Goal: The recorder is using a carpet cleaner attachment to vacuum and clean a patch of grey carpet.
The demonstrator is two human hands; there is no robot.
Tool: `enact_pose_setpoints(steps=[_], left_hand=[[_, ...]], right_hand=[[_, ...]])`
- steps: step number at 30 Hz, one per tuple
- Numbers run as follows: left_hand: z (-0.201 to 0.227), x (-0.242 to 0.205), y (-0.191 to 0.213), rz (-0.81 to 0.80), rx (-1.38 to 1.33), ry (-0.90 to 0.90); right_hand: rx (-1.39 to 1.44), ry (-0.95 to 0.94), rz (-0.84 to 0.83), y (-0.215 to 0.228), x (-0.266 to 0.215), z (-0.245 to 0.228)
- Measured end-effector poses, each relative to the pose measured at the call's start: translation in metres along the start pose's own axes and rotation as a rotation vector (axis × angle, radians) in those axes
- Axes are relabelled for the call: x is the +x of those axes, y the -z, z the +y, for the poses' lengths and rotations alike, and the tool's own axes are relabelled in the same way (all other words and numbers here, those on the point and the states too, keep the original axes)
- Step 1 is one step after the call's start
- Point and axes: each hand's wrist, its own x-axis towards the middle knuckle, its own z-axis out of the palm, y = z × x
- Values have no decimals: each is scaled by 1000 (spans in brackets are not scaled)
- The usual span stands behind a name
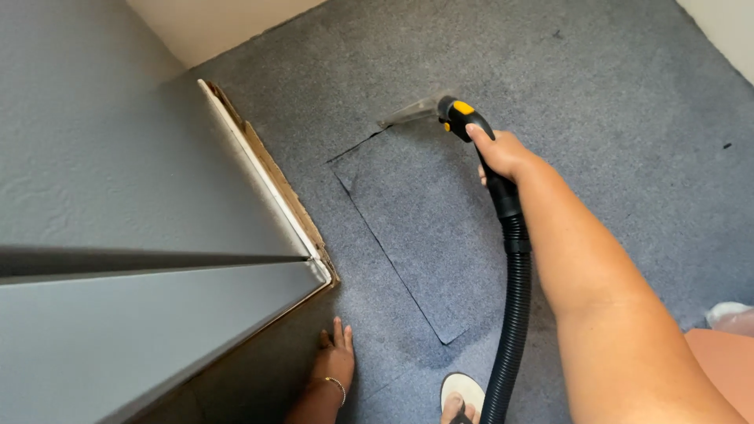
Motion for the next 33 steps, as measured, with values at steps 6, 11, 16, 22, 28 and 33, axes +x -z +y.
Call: enact_pose_setpoints(steps=[6,11,16,22,28,33], left_hand=[[-1,-10,10,29,-104,16],[4,11,-24,104,-59,9],[4,8,-19,115,-44,9],[5,11,-22,166,19,23],[6,22,-35,96,176,-35],[6,27,-44,207,84,35]], right_hand=[[-31,48,5,1,-2,25],[-12,55,11,-3,-11,37],[2,66,13,-1,-23,61],[23,29,29,11,-67,94],[107,-76,59,26,-120,152],[88,-158,77,37,-176,190]])
